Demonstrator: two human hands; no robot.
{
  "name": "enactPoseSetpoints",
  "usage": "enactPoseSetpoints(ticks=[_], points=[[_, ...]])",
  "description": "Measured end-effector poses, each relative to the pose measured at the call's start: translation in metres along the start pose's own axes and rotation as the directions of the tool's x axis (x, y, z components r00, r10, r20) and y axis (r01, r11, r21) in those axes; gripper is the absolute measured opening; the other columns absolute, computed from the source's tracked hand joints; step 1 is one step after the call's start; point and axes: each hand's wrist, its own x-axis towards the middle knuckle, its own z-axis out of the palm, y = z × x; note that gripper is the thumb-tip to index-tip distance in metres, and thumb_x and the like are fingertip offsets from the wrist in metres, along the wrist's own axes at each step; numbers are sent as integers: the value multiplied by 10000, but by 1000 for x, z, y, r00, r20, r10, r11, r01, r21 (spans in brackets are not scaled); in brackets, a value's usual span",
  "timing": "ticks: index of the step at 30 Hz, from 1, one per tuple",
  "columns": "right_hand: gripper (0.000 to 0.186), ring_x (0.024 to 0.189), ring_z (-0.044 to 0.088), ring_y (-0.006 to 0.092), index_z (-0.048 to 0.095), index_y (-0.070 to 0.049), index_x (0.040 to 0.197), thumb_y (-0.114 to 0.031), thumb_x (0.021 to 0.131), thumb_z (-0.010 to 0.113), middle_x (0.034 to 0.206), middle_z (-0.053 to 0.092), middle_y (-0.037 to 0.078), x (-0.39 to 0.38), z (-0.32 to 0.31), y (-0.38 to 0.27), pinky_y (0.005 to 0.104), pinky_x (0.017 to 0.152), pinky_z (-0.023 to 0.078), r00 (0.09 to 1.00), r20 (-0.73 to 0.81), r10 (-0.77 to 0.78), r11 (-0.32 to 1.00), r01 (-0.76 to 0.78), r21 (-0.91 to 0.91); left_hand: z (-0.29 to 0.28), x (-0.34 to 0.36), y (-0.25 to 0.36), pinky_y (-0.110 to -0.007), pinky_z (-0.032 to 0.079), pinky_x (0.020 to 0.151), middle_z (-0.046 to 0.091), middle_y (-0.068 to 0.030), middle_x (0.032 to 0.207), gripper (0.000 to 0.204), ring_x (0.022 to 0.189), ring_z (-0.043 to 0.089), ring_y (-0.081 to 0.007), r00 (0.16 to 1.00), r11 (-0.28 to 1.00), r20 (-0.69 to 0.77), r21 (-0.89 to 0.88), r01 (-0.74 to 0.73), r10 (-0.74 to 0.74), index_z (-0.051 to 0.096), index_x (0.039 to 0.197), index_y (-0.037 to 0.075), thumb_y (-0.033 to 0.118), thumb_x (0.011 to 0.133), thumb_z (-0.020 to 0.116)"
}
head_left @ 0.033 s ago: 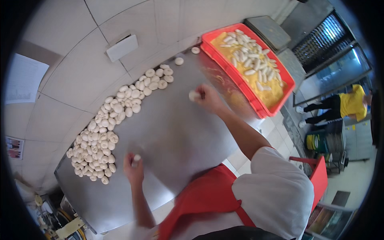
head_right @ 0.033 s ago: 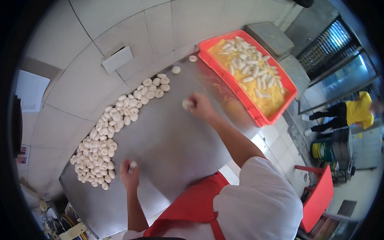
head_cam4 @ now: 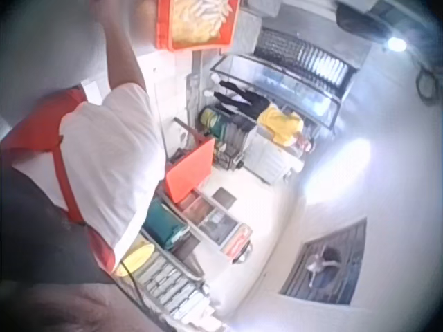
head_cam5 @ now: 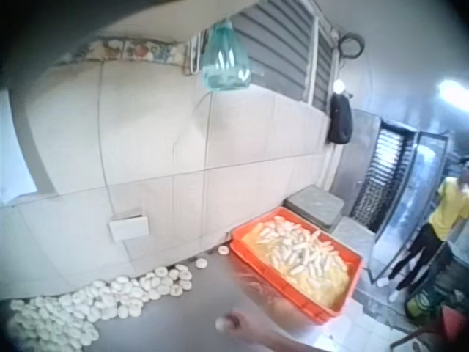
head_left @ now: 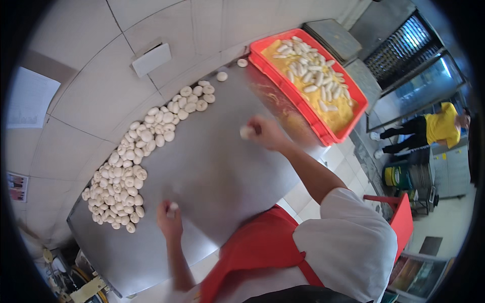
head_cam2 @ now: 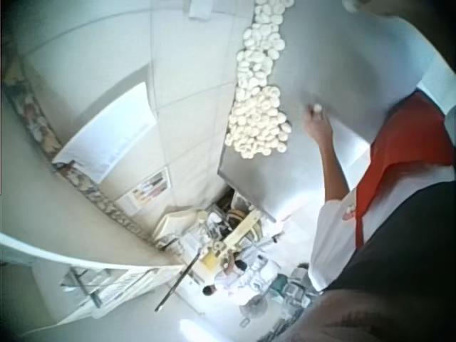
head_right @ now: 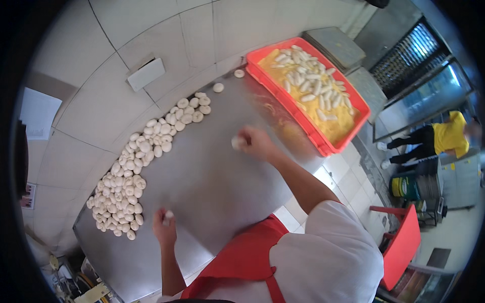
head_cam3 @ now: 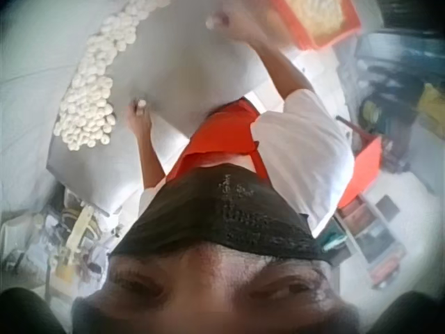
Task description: The person rolls individual pieces of dough into oblong shapes on a metal table and places them into a red tray filled with flour.
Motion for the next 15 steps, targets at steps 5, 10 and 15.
enactPoseSetpoints(ticks=[5,10,15], points=[[333,1200,685,344,703,-106,1290,-80,960,663,1249,736,145,-163,7,54,454,1002,555,949,309,-64,949,154,-276,18,-134,-73,-494,515,1081,745,-171,1218,370,1200,693,-379,903,910,147,31,-413,404,712,1270,59,19,902,715],[723,1569,324,410,378,38,1586,-388,1046,599,1669,357,251,-204,74,67,480,1275,313,951,243,-190,786,296,-543,23,-116,-22,-573,307,1250,546,-236,1543,734,1485,453,-446,844,844,321,190,-502,429,465,1569,-4,281,936,703],[1032,1625,160,423,207,28,1668,-710,1001,485,1751,179,242,-76,94,17,566,1311,144,975,213,-68,657,205,-726,65,10,30,-608,146,1296,308,-218,1713,903,1595,242,-441,869,766,374,435,-473,323,323,1649,11,494,955,643]])
